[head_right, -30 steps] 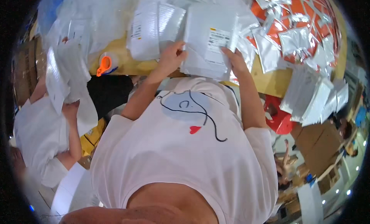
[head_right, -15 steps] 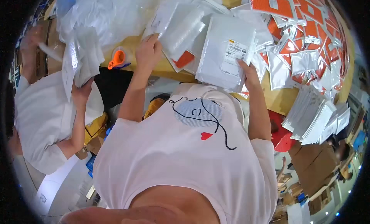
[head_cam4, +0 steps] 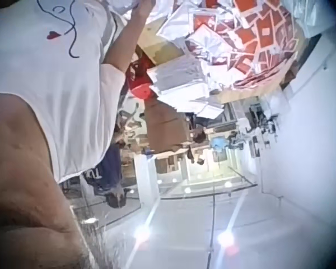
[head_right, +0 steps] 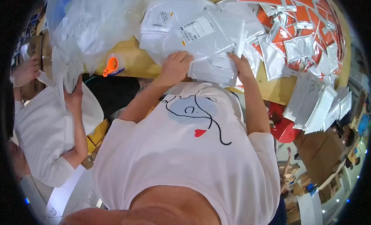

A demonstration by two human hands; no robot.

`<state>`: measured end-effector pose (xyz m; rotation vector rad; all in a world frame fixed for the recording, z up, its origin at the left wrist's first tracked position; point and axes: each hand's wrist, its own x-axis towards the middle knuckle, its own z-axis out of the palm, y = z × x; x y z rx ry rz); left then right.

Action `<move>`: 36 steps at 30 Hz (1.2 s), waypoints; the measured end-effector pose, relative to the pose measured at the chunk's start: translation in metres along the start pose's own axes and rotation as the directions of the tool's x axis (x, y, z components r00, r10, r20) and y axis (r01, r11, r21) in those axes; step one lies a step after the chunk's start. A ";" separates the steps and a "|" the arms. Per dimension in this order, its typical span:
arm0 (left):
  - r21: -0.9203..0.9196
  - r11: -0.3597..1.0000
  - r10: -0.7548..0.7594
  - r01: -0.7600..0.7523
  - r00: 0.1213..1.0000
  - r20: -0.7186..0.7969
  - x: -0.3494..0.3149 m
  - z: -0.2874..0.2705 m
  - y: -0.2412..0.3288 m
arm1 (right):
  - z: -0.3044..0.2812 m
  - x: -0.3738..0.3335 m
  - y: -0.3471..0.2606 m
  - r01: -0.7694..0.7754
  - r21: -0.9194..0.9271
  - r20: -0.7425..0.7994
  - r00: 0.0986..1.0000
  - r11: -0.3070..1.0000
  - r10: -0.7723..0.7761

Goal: The recorder is sorting and stacking white padded envelopes on a work table.

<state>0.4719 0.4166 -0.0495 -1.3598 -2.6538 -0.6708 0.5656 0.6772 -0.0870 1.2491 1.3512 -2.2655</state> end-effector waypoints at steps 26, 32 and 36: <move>-0.353 0.649 -0.758 0.674 0.532 -0.376 -0.018 -0.148 -0.087 | -0.017 0.010 0.003 0.078 -0.081 0.017 0.997 0.994 -0.077; -0.191 0.867 -0.468 0.460 0.621 -0.628 -0.009 -0.153 -0.093 | -0.019 -0.007 -0.021 0.149 -0.072 0.055 0.988 0.986 -0.145; -0.312 0.842 -0.535 0.439 0.614 -0.580 -0.015 -0.122 -0.096 | -0.057 0.001 -0.016 0.157 0.040 0.068 0.985 0.987 -0.160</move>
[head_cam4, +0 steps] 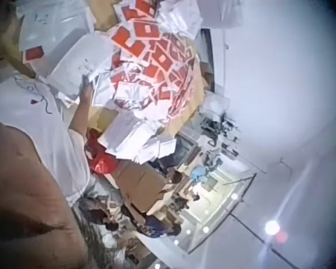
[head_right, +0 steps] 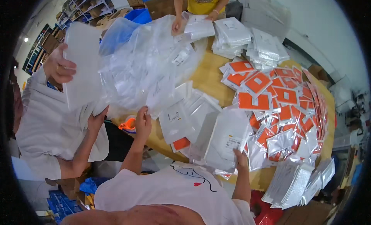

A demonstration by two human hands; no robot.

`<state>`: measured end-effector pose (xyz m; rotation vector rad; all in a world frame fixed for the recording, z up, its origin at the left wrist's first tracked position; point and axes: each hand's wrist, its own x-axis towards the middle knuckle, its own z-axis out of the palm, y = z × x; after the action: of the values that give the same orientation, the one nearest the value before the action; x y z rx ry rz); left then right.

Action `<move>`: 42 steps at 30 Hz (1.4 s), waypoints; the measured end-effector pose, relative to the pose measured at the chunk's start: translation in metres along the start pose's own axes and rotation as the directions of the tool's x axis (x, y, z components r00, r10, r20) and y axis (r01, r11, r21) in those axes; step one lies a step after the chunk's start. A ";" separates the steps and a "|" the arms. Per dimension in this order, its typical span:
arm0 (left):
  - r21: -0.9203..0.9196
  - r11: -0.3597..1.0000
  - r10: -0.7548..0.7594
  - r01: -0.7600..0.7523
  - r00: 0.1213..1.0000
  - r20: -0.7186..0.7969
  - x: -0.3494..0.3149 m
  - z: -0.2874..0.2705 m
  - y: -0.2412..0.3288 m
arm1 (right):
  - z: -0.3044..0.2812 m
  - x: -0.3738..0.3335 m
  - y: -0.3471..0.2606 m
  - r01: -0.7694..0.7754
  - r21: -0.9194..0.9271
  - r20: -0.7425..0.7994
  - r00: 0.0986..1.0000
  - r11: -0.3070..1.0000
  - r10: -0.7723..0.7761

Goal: The recorder is sorting and stacking white padded envelopes on a work table.

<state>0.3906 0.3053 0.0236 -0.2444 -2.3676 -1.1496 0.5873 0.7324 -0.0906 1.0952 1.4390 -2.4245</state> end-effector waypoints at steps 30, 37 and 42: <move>-0.205 0.970 -0.136 0.129 0.991 -0.020 -0.024 0.005 0.004 | -0.102 -0.013 0.002 -0.049 -0.359 -0.391 0.915 0.932 -0.103; -0.061 0.998 0.020 -0.008 0.979 0.205 -0.067 0.011 0.012 | 0.008 -0.009 -0.083 0.425 -0.601 -0.204 0.737 0.677 -0.644; -0.148 0.989 0.063 -0.014 0.942 0.330 -0.110 0.027 0.040 | 0.123 -0.018 -0.141 0.626 -0.682 0.231 0.675 0.378 -0.701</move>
<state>0.4900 0.3569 -0.0186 -0.5748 -2.5546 -1.3528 0.4745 0.7059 0.0568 0.4380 2.9758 -1.6938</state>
